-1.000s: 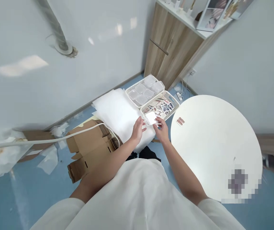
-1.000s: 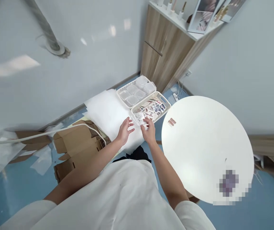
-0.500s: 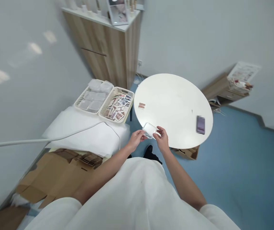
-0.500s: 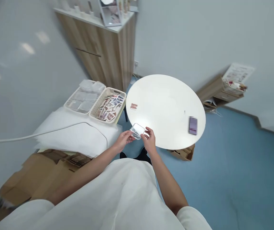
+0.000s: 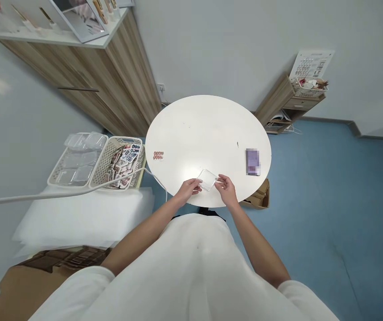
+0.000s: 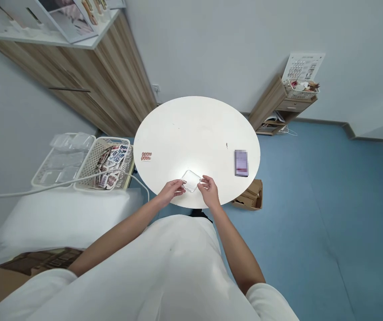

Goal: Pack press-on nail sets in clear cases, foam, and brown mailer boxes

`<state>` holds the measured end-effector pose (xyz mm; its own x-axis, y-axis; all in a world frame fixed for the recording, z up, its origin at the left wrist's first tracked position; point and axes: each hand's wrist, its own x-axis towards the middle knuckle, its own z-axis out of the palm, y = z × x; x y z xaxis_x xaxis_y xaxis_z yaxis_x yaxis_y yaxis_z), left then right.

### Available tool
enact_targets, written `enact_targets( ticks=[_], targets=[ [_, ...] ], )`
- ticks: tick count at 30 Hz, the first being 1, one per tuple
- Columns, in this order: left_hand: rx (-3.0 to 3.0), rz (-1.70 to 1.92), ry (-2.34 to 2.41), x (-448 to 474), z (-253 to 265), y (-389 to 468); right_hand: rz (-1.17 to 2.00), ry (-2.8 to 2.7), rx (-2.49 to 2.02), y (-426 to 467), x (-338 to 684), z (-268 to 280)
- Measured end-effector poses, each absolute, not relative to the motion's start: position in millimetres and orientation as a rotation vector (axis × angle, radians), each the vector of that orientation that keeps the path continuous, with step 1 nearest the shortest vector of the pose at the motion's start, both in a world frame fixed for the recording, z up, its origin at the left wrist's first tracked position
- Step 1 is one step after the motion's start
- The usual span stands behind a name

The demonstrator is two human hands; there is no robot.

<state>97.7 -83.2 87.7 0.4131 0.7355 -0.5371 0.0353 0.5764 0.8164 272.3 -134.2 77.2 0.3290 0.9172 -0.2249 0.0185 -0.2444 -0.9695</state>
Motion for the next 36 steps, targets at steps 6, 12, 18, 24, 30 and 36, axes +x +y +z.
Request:
enact_targets(
  ticks=[6, 12, 18, 24, 30, 36],
  targets=[
    [1.034, 0.354, 1.039, 126, 89, -55, 1.204, -1.222, -1.609, -84, 317, 89],
    [1.025, 0.440, 1.120, 143, 87, -44, 1.298, -1.213, -1.562, -52, 331, 83],
    [0.885, 0.407, 1.115, 153, 75, -60, 1.308, -1.131, -1.569, -41, 331, 77],
    [0.904, 0.484, 1.107, 152, 70, -50, 1.290, -1.108, -1.605, -39, 329, 82],
    [0.851, 0.678, 1.251, 146, 63, -29, 1.418, -1.060, -1.660, -53, 337, 85],
    [1.037, 0.681, 1.162, 139, 61, -7, 1.532, -1.007, -1.638, -59, 332, 89]
  ],
)
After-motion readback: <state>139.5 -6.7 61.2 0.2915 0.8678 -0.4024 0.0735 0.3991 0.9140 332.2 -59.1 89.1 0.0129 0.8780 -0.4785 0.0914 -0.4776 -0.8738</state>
